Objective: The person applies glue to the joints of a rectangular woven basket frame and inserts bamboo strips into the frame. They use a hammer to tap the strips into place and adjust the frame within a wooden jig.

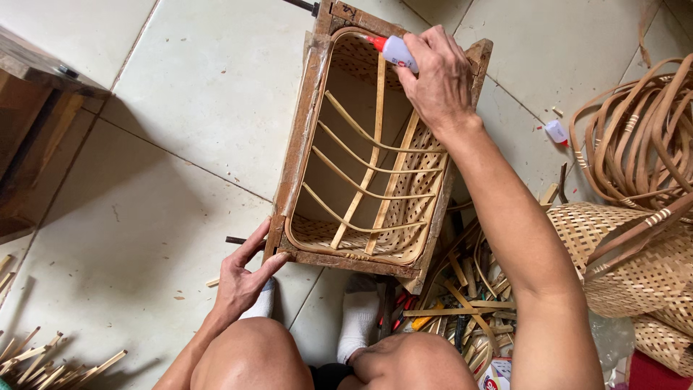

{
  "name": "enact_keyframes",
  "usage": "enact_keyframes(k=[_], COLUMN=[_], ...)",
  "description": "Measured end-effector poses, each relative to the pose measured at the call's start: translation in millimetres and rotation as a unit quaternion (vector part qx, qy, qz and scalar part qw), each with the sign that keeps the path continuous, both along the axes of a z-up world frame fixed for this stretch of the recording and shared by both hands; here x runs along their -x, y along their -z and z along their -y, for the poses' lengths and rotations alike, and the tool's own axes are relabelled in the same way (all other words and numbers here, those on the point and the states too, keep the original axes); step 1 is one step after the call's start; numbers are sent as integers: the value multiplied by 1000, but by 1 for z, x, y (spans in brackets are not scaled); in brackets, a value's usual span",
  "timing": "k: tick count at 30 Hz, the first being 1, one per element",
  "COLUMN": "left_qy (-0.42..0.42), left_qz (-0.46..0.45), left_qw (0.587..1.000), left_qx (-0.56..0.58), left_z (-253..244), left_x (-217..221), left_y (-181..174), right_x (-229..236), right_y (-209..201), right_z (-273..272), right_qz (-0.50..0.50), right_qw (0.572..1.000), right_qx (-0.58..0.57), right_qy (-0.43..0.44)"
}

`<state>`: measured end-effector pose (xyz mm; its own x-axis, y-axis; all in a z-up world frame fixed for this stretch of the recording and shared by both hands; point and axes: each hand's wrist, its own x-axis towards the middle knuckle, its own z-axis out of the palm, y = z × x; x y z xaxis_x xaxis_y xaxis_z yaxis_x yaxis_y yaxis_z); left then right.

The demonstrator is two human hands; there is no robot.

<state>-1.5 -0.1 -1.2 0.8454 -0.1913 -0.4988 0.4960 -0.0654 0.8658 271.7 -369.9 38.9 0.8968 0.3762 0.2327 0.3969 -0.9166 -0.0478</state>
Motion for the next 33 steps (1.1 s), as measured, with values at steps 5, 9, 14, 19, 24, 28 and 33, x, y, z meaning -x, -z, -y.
enact_keyframes(k=[5, 9, 14, 19, 24, 28, 33], left_qy=[0, -1, -1, -7, -9, -13, -13], left_qz=[9, 8, 7, 6, -3, 3, 3], left_qw=[1000, 1000, 1000, 1000, 1000, 1000, 1000], left_qx=[4, 5, 4, 11, 15, 20, 20], left_z=[-1, -1, -1, 1, 1, 2, 1], left_x=[1, 1, 0, -2, -2, -2, 0], left_y=[4, 4, 2, -2, -4, -4, -2], right_x=[-9, -9, 4, 13, 7, 16, 33], right_y=[4, -3, -15, -11, -4, -17, -28], right_z=[0, 7, 23, 30, 27, 40, 57], right_qz=[15, 29, -2, 5, 21, -7, -17], right_qw=[999, 998, 1000, 999, 998, 998, 998], right_qx=[30, 44, 24, 39, 64, 55, 18], right_qy=[-9, -14, 20, 23, 10, 35, 60])
